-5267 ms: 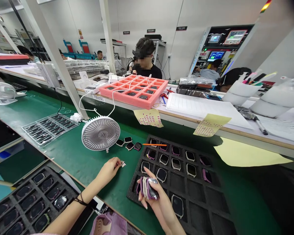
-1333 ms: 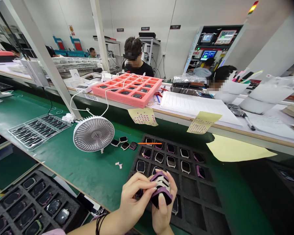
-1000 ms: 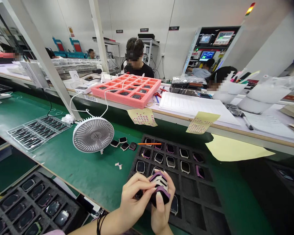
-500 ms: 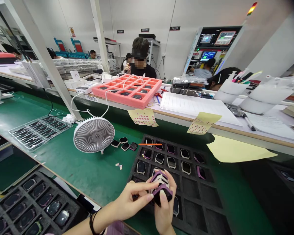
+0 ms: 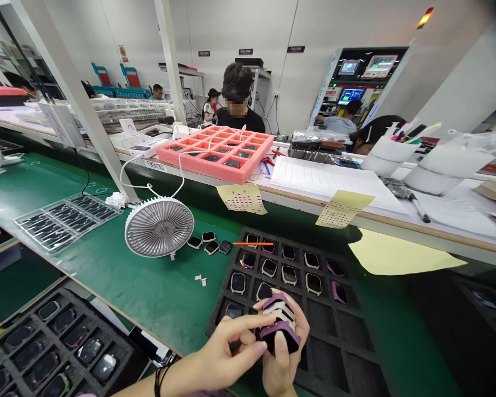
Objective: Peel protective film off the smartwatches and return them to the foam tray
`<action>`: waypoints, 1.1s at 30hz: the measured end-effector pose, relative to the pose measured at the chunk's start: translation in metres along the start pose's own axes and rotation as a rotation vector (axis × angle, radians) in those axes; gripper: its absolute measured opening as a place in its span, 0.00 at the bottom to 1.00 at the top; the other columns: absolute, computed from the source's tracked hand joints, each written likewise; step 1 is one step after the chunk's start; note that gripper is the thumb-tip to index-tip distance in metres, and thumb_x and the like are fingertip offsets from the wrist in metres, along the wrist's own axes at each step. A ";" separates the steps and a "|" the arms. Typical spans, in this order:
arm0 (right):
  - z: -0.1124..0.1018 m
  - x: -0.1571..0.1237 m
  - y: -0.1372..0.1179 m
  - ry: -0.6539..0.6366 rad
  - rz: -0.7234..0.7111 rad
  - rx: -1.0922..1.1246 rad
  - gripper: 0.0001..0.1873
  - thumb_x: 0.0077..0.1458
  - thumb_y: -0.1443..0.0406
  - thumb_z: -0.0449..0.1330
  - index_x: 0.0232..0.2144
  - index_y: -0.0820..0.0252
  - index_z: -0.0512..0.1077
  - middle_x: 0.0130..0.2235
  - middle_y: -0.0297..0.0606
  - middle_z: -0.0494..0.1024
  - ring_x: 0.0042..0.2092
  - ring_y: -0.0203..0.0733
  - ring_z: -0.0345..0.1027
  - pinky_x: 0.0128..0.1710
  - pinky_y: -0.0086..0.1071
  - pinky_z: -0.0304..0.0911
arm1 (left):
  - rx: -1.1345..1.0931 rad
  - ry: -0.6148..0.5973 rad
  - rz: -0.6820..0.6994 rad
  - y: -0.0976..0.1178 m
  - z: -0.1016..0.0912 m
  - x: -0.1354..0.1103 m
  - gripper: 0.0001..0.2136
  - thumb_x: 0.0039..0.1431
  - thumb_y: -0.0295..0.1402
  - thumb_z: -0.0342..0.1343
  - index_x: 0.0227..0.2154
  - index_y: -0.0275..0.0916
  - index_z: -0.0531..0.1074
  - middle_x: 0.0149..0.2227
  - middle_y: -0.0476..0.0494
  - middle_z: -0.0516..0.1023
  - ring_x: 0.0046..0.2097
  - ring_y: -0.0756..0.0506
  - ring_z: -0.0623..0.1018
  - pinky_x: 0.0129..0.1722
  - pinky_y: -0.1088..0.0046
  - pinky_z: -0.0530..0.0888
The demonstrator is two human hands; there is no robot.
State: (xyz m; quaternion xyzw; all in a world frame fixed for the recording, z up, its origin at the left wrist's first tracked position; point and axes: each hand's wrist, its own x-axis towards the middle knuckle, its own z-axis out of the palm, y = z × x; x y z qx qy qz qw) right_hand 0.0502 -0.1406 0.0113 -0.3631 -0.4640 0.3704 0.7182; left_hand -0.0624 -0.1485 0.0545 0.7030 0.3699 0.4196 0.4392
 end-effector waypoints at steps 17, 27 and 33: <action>-0.014 0.006 0.009 0.020 0.294 -0.026 0.21 0.59 0.56 0.51 0.54 0.53 0.59 0.51 0.44 0.68 0.47 0.47 0.67 0.46 0.44 0.64 | -0.052 -0.128 -0.132 -0.015 -0.005 0.009 0.22 0.62 0.36 0.47 0.57 0.33 0.63 0.19 0.54 0.61 0.21 0.55 0.60 0.23 0.83 0.62; -0.067 0.057 -0.018 -0.298 0.219 -0.477 0.30 0.55 0.59 0.58 0.60 0.53 0.58 0.58 0.42 0.65 0.57 0.49 0.61 0.54 0.44 0.60 | 0.544 -0.185 0.224 -0.016 0.015 0.063 0.36 0.51 0.26 0.56 0.62 0.41 0.49 0.59 0.36 0.61 0.59 0.40 0.64 0.56 0.61 0.68; -0.072 0.087 0.003 -0.356 0.251 -0.556 0.35 0.54 0.61 0.58 0.62 0.53 0.53 0.61 0.44 0.60 0.60 0.49 0.56 0.59 0.49 0.51 | 0.620 -0.078 0.216 -0.054 0.052 0.100 0.31 0.43 0.15 0.47 0.55 0.35 0.59 0.55 0.34 0.68 0.55 0.40 0.70 0.54 0.57 0.70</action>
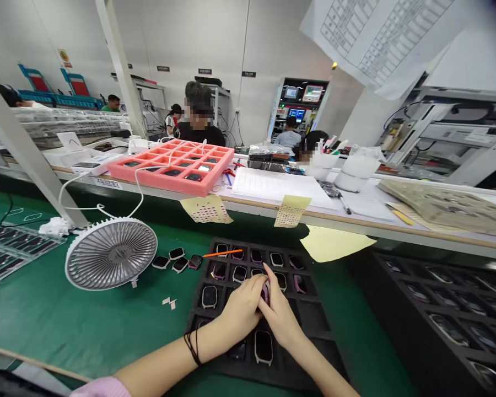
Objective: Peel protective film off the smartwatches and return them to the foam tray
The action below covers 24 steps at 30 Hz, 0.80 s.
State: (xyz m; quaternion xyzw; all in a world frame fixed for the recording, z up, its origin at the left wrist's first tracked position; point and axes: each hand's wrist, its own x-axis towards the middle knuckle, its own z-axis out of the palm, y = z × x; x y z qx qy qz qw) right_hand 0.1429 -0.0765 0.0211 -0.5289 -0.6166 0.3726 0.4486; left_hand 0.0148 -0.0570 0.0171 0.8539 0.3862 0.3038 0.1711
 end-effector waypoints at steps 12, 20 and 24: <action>-0.002 0.020 0.015 -0.150 0.324 0.628 0.27 0.45 0.58 0.66 0.48 0.57 0.68 0.44 0.41 0.74 0.37 0.41 0.72 0.35 0.36 0.69 | -0.221 0.143 -0.063 -0.030 -0.014 0.007 0.19 0.43 0.25 0.60 0.43 0.36 0.70 0.41 0.42 0.76 0.43 0.44 0.75 0.44 0.67 0.73; 0.000 0.013 0.021 -0.163 0.351 0.585 0.39 0.48 0.55 0.64 0.60 0.50 0.56 0.52 0.40 0.70 0.48 0.45 0.68 0.49 0.43 0.62 | -0.158 -0.037 0.027 -0.032 -0.008 0.007 0.23 0.46 0.22 0.58 0.48 0.37 0.67 0.48 0.41 0.74 0.49 0.43 0.72 0.48 0.66 0.72; -0.008 0.013 0.015 -0.271 0.288 0.617 0.44 0.48 0.56 0.66 0.63 0.49 0.51 0.56 0.41 0.67 0.56 0.45 0.62 0.58 0.41 0.51 | -0.152 -0.019 0.066 -0.033 -0.012 0.006 0.22 0.48 0.21 0.55 0.48 0.38 0.67 0.48 0.41 0.74 0.50 0.43 0.72 0.49 0.65 0.72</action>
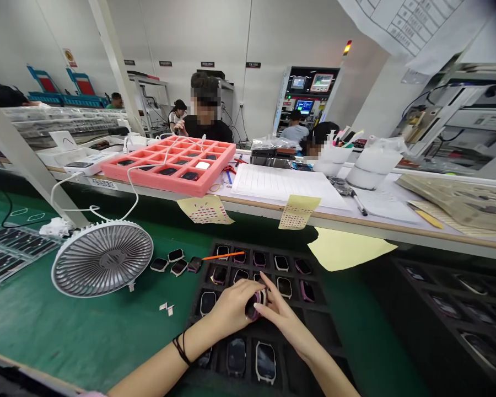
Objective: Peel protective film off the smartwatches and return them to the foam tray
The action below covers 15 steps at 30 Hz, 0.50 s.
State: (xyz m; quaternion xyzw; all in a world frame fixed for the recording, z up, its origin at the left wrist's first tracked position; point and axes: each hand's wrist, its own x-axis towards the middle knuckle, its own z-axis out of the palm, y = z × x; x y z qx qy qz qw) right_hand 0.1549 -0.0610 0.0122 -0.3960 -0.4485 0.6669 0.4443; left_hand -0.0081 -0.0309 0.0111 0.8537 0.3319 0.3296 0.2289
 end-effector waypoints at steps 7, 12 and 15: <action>-0.013 -0.001 -0.019 -0.141 0.127 0.189 0.35 0.47 0.63 0.67 0.57 0.51 0.61 0.47 0.41 0.73 0.46 0.43 0.69 0.45 0.34 0.63 | -0.245 0.148 0.023 0.007 -0.008 -0.002 0.24 0.42 0.36 0.67 0.45 0.39 0.69 0.41 0.42 0.77 0.43 0.44 0.73 0.44 0.68 0.72; -0.012 -0.002 -0.018 -0.202 0.213 0.251 0.27 0.41 0.65 0.70 0.47 0.55 0.72 0.39 0.37 0.76 0.41 0.39 0.70 0.40 0.29 0.64 | -0.252 0.102 0.078 0.015 -0.009 -0.002 0.24 0.41 0.36 0.68 0.43 0.38 0.70 0.40 0.43 0.77 0.43 0.44 0.72 0.44 0.67 0.70; -0.008 -0.003 -0.019 -0.176 0.231 0.211 0.22 0.38 0.64 0.72 0.39 0.60 0.75 0.37 0.38 0.76 0.39 0.38 0.70 0.38 0.27 0.65 | -0.263 0.036 0.034 0.015 -0.007 -0.002 0.25 0.40 0.36 0.69 0.43 0.39 0.71 0.40 0.43 0.77 0.44 0.43 0.71 0.46 0.66 0.70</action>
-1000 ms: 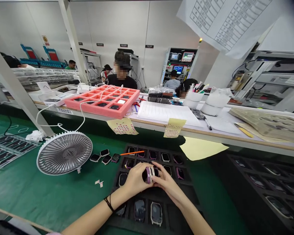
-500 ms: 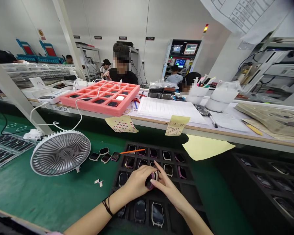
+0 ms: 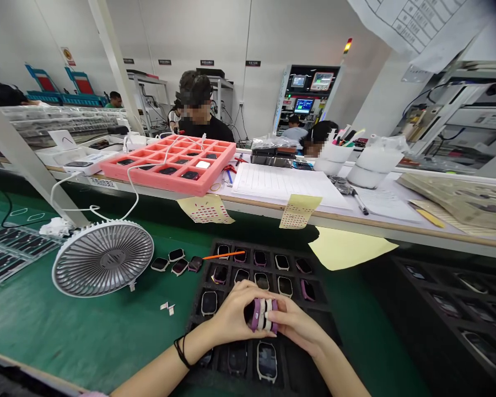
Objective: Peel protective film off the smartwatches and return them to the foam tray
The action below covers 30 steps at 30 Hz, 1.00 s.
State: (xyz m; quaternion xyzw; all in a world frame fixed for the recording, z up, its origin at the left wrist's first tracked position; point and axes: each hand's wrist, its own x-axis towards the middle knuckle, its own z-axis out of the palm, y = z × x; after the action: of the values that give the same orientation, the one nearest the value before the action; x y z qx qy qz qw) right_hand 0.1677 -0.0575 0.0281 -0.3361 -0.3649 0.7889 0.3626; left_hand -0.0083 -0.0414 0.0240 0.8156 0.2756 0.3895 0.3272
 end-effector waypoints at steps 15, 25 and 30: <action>0.000 0.009 0.015 0.189 -0.052 -0.047 0.25 0.29 0.65 0.75 0.35 0.63 0.76 0.30 0.34 0.75 0.33 0.35 0.68 0.32 0.26 0.64 | -0.020 -0.093 -0.048 -0.005 0.002 -0.001 0.24 0.43 0.37 0.67 0.45 0.40 0.69 0.47 0.44 0.76 0.49 0.44 0.75 0.50 0.70 0.69; -0.003 0.012 0.016 0.274 -0.124 -0.103 0.23 0.30 0.64 0.74 0.33 0.63 0.77 0.30 0.37 0.77 0.32 0.38 0.70 0.32 0.28 0.65 | 0.061 -0.046 -0.132 -0.012 0.001 -0.004 0.28 0.41 0.43 0.68 0.46 0.41 0.68 0.52 0.42 0.72 0.52 0.42 0.74 0.52 0.68 0.70; -0.012 0.010 0.006 0.371 -0.206 0.027 0.27 0.32 0.63 0.74 0.39 0.62 0.75 0.37 0.43 0.79 0.39 0.49 0.74 0.40 0.40 0.69 | -0.207 0.188 -0.467 -0.022 0.000 0.000 0.25 0.41 0.42 0.67 0.42 0.38 0.68 0.42 0.43 0.73 0.34 0.47 0.77 0.32 0.72 0.76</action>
State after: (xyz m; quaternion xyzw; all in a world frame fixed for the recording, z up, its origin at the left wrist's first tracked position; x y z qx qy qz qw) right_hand 0.1707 -0.0485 0.0142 -0.4316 -0.3137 0.6773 0.5066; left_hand -0.0122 -0.0271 0.0074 0.6526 0.4439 0.4036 0.4629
